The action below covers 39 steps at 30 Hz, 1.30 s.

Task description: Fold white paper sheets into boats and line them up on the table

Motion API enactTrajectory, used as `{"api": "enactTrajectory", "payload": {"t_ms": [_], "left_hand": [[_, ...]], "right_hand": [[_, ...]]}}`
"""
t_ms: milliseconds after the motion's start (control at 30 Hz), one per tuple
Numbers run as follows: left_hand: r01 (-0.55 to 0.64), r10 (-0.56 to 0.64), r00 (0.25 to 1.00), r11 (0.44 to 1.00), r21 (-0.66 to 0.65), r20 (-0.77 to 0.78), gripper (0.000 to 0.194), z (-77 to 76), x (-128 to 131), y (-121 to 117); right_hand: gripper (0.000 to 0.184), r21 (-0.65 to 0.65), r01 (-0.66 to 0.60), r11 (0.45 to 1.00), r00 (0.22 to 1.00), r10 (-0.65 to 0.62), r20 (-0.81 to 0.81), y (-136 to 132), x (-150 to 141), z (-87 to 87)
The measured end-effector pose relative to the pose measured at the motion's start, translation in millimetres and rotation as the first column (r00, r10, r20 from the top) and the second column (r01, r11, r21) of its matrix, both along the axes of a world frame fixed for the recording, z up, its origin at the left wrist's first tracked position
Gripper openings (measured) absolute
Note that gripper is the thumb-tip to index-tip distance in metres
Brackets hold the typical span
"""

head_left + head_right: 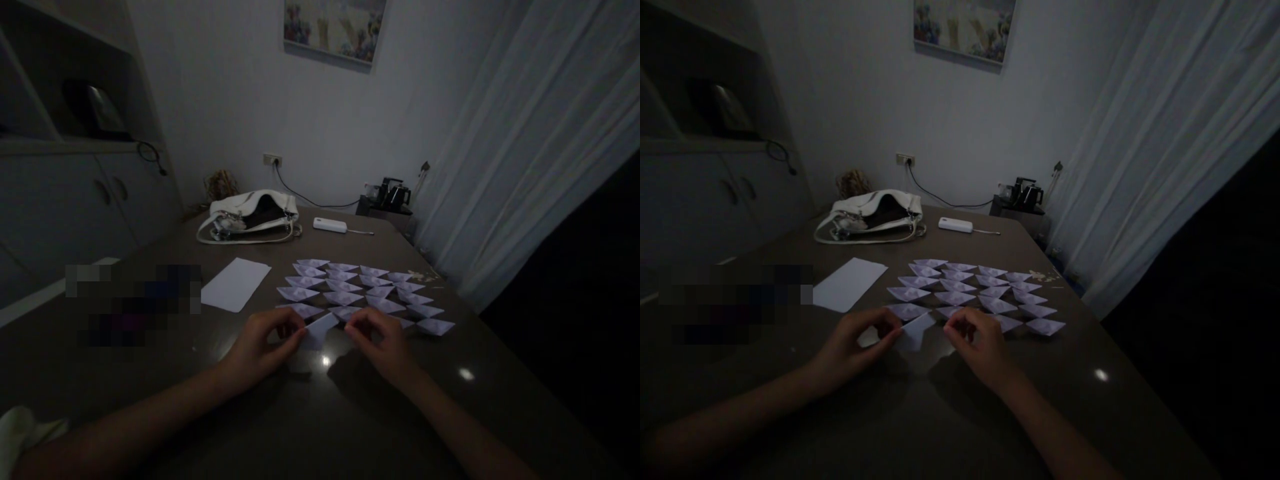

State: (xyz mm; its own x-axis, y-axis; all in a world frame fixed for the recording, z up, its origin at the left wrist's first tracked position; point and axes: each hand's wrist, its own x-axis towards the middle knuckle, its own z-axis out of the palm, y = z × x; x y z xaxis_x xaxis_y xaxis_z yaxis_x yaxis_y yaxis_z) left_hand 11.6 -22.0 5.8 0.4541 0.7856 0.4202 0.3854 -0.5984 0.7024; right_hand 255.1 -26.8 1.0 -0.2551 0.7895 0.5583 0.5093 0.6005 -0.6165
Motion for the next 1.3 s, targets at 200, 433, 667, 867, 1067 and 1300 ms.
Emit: {"api": "enactTrajectory", "payload": {"t_ms": [200, 433, 667, 867, 1067, 1300], "left_hand": [[0.027, -0.025, 0.999, 0.998, -0.062, 0.036, 0.016, 1.0, 1, -2], [0.137, -0.139, 0.990, 0.988, -0.070, -0.015, 0.017, -1.5, 6, -6], [0.187, -0.192, 0.977, 0.980, -0.063, -0.093, 0.020, -3.0, 7, -8], [0.159, -0.162, 0.978, 0.987, -0.034, -0.129, 0.023, -1.5, 5, -6], [0.141, -0.142, 0.970, 0.990, -0.018, -0.198, 0.029, -4.3, -2, -1], [0.095, -0.089, 0.952, 0.995, 0.009, -0.294, 0.034, -18.0, -2, 9]], "right_hand": [[0.018, 0.052, -0.101, 0.994, 0.986, 0.093, 0.142, -10, -8, -0.9], [0.020, 0.018, -0.136, 0.991, 0.974, 0.130, 0.185, -10, -11, -6.6], [0.021, -0.039, -0.127, 0.991, 0.982, 0.131, 0.136, -7, -13, -10.4], [0.019, -0.121, -0.166, 0.979, 0.979, 0.178, 0.103, -6, -14, -12.7], [0.023, -0.256, -0.266, 0.929, 0.959, 0.283, 0.029, -2, -15, -22.0], [0.023, -0.241, -0.247, 0.938, 0.956, 0.277, 0.099, 3, -13, -31.2]]}}
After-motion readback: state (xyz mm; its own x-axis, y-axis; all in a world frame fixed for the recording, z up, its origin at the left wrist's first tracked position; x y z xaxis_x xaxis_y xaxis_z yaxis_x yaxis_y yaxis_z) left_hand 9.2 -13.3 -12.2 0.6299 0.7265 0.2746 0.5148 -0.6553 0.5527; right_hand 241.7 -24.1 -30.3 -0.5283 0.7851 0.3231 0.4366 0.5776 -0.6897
